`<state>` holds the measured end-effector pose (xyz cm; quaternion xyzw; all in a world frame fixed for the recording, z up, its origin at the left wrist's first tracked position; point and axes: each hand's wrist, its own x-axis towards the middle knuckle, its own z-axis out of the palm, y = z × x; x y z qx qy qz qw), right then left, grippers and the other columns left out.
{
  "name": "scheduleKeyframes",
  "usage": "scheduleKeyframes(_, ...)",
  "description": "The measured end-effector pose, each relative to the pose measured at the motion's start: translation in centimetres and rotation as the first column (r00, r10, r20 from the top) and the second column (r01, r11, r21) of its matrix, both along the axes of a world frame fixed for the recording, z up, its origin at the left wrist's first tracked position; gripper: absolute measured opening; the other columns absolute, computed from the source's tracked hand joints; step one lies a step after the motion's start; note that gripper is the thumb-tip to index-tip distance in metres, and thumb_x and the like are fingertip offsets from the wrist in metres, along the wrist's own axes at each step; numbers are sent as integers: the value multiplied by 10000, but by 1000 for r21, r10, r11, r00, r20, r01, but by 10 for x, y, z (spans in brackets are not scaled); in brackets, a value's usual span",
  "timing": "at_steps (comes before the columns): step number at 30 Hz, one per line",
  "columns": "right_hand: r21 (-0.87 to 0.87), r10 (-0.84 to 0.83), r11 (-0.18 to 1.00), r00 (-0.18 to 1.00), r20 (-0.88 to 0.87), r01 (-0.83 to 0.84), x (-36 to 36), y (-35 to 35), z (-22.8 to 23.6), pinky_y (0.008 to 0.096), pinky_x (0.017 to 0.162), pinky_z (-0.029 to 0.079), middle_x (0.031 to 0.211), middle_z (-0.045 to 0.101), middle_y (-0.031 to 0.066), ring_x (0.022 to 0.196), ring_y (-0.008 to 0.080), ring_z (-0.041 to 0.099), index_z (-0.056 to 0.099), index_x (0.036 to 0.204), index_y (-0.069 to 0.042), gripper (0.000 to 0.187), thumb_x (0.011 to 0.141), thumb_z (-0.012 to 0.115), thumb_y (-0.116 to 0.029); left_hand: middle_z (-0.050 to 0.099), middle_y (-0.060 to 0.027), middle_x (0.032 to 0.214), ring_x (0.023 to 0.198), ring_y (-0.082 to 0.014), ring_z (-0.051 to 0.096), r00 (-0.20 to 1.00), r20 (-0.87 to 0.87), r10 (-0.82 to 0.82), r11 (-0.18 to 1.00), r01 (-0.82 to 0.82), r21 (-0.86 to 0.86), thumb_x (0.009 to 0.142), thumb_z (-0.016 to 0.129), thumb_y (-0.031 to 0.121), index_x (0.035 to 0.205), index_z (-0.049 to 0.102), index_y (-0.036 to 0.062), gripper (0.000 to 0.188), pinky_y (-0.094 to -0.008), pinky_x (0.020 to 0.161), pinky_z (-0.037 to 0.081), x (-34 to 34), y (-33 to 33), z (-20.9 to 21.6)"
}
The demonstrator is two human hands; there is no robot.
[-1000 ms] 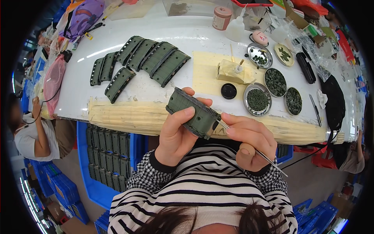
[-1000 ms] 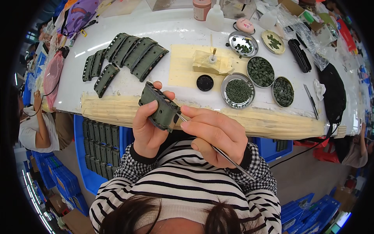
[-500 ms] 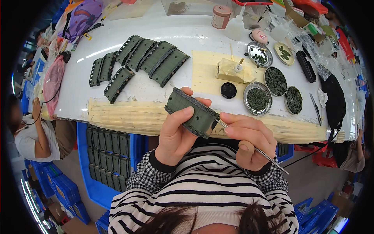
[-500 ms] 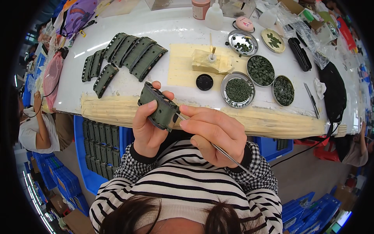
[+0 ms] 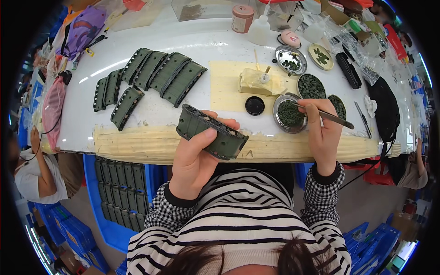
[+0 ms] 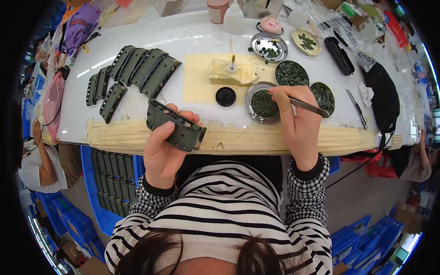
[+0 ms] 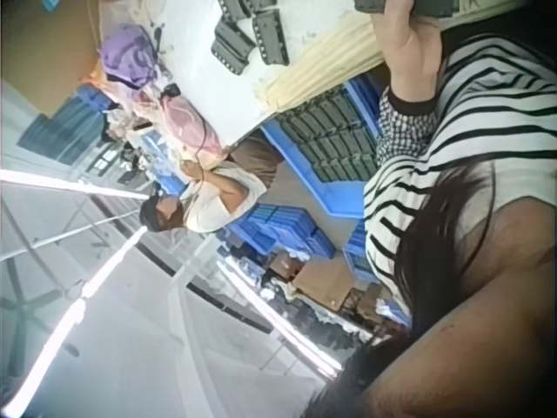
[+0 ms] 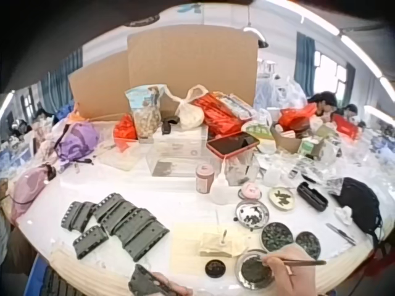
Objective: Cleaning small plastic toy tank tread parts using a handheld tool.
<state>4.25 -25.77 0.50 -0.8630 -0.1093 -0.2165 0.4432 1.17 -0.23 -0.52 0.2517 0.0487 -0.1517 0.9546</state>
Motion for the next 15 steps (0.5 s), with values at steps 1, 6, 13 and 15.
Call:
scheduleKeyframes(1, -47, -12, 999, 1000, -5, 12, 2, -1, -1, 312, 686, 449, 809, 642, 101, 772, 222, 581, 679, 927, 1, 131, 906, 605, -104, 612, -191, 1128, 1104, -313, 604, 1000, -6, 6, 1000, -6, 29, 908, 523, 20, 1234, 461, 55, 334, -421, 900, 547, 0, -3, 3)
scheduleKeyframes(6, -102, -23, 994, 1000, 12, 24, 8, 1, -4, 333, 694, 448, 802, 648, 96, 771, 247, 574, 687, 909, -5, 126, 896, 607, -102, 594, -193, 1147, 1133, -319, 592, 998, -36, -44, 996, 46, 80, 911, 538, -4, 1331, 407, 50, 443, -425, 917, 543, 0, -2, 3)
scheduleKeyframes(13, -156, -8, 988, 1000, 25, 12, 11, 2, -1, 341, 683, 446, 763, 650, 90, 763, 248, 571, 689, 902, -6, 141, 905, 593, -110, 549, -195, 1235, 1035, -279, 636, 999, 38, -5, 957, -7, 291, 909, 532, 3, 1491, 216, 95, 669, -370, 880, 556, 0, -11, 15)
scheduleKeyframes(15, -131, -21, 991, 1000, 18, 23, 11, 2, -1, 339, 679, 444, 758, 649, 90, 753, 246, 572, 690, 902, -7, 143, 907, 590, -109, 527, -198, 1267, 1029, -276, 640, 996, 85, -14, 955, -12, 296, 915, 519, -3, 1482, 234, 108, 644, -372, 873, 559, 1, -13, 16)
